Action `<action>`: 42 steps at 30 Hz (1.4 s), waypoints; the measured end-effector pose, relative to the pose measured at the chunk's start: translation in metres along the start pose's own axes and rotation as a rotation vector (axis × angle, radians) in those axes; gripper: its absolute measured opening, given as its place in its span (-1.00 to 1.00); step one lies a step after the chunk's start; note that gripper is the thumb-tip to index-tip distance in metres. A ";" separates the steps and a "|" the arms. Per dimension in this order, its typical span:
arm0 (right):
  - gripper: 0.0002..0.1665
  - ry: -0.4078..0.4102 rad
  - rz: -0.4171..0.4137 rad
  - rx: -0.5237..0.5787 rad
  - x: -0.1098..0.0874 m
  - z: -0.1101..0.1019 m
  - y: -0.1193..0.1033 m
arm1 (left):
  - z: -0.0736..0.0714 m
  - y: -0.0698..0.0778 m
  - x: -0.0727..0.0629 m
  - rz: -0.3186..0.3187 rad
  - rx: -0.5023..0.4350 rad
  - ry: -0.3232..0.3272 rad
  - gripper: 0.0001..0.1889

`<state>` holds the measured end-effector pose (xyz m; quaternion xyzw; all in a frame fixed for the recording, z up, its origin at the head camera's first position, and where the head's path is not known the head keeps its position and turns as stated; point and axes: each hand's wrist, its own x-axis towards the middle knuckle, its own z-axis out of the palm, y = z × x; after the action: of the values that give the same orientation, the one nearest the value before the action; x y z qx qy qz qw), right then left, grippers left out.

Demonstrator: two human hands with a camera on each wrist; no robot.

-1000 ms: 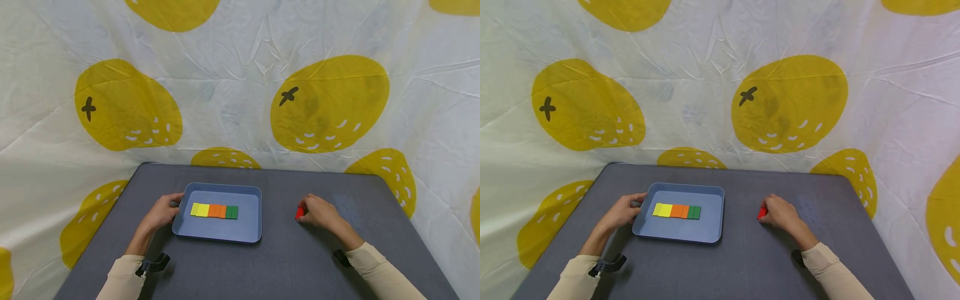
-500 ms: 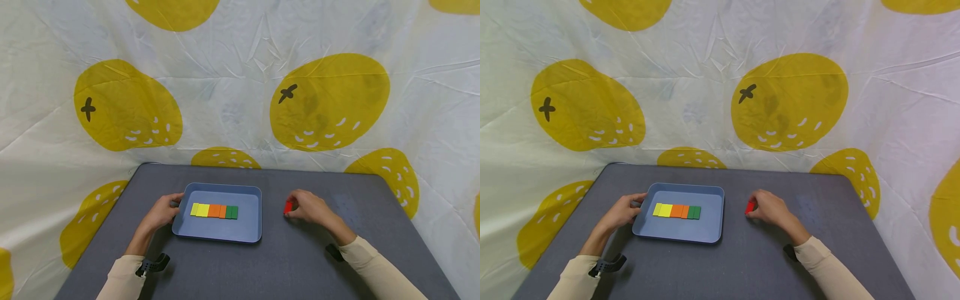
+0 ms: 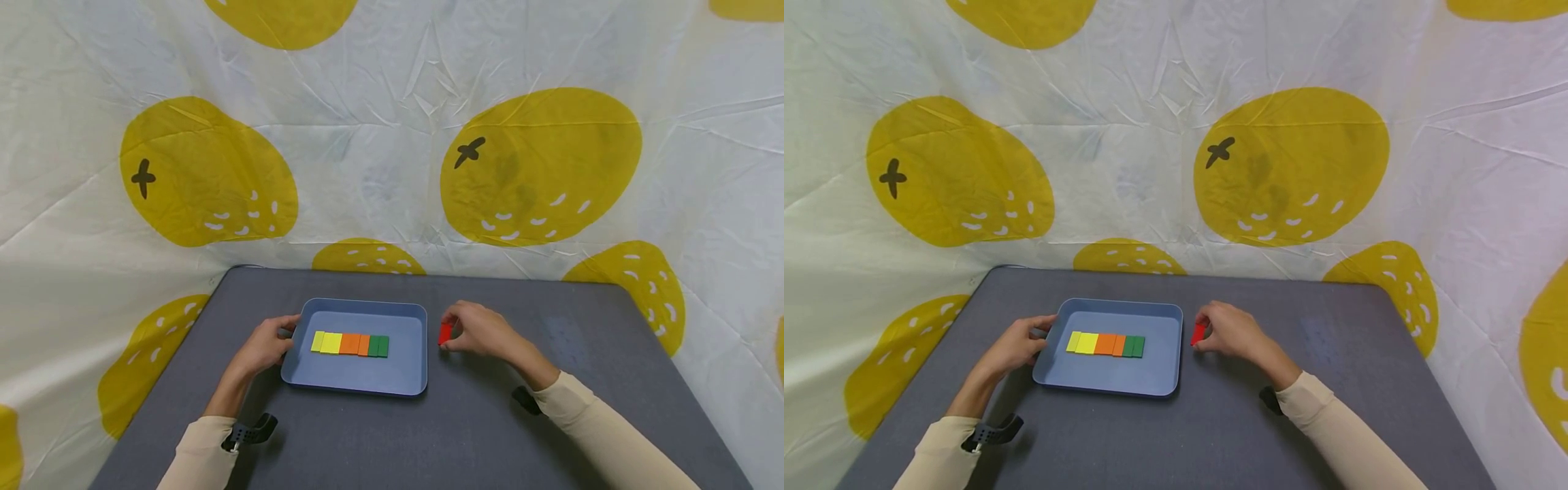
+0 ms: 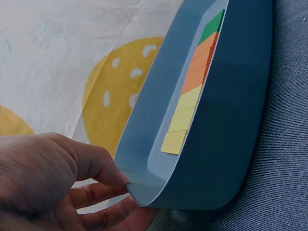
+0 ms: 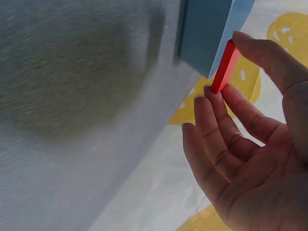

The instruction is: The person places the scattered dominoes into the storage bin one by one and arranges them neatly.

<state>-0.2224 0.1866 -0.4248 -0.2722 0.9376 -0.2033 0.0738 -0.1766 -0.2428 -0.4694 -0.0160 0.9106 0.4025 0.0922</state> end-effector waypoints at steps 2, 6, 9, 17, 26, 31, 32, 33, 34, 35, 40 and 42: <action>-0.58 -0.015 -0.010 0.000 0.004 0.000 -0.006 | 0.000 0.000 0.000 -0.001 -0.002 -0.002 -0.36; -0.58 -0.045 -0.027 -0.011 0.011 -0.001 -0.016 | -0.001 0.000 -0.001 -0.002 -0.007 -0.004 -0.36; -0.57 -0.061 -0.035 -0.035 0.016 0.000 -0.024 | -0.001 0.001 -0.001 -0.002 -0.009 -0.004 -0.36; -0.58 -0.103 -0.063 -0.091 0.031 0.005 -0.037 | -0.001 0.002 -0.001 -0.007 -0.012 -0.006 -0.37; -0.55 -0.150 -0.107 -0.149 0.050 0.017 -0.049 | -0.003 0.004 -0.002 -0.015 -0.016 -0.011 -0.36; -0.53 -0.185 -0.091 -0.188 0.058 0.023 -0.056 | -0.003 0.004 -0.002 -0.015 -0.010 -0.009 -0.37; -0.53 -0.190 -0.092 -0.200 0.059 0.024 -0.058 | -0.003 0.004 -0.002 -0.014 -0.010 -0.007 -0.37; -0.53 -0.193 -0.094 -0.206 0.060 0.025 -0.059 | -0.003 0.004 -0.002 -0.011 -0.009 -0.006 -0.37; -0.54 -0.198 -0.095 -0.215 0.061 0.026 -0.060 | -0.003 0.004 -0.002 -0.008 -0.007 -0.004 -0.37; -0.54 -0.200 -0.099 -0.221 0.063 0.028 -0.062 | -0.003 0.004 -0.002 -0.004 -0.007 -0.003 -0.37; -0.53 -0.213 -0.120 -0.251 0.068 0.033 -0.066 | -0.003 0.003 -0.001 0.004 0.003 -0.002 -0.36; -0.53 -0.216 -0.125 -0.258 0.070 0.036 -0.067 | -0.003 0.002 -0.001 -0.001 -0.001 -0.004 -0.36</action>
<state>-0.2397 0.0853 -0.4308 -0.3576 0.9237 -0.0551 0.1259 -0.1762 -0.2434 -0.4658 -0.0157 0.9103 0.4028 0.0941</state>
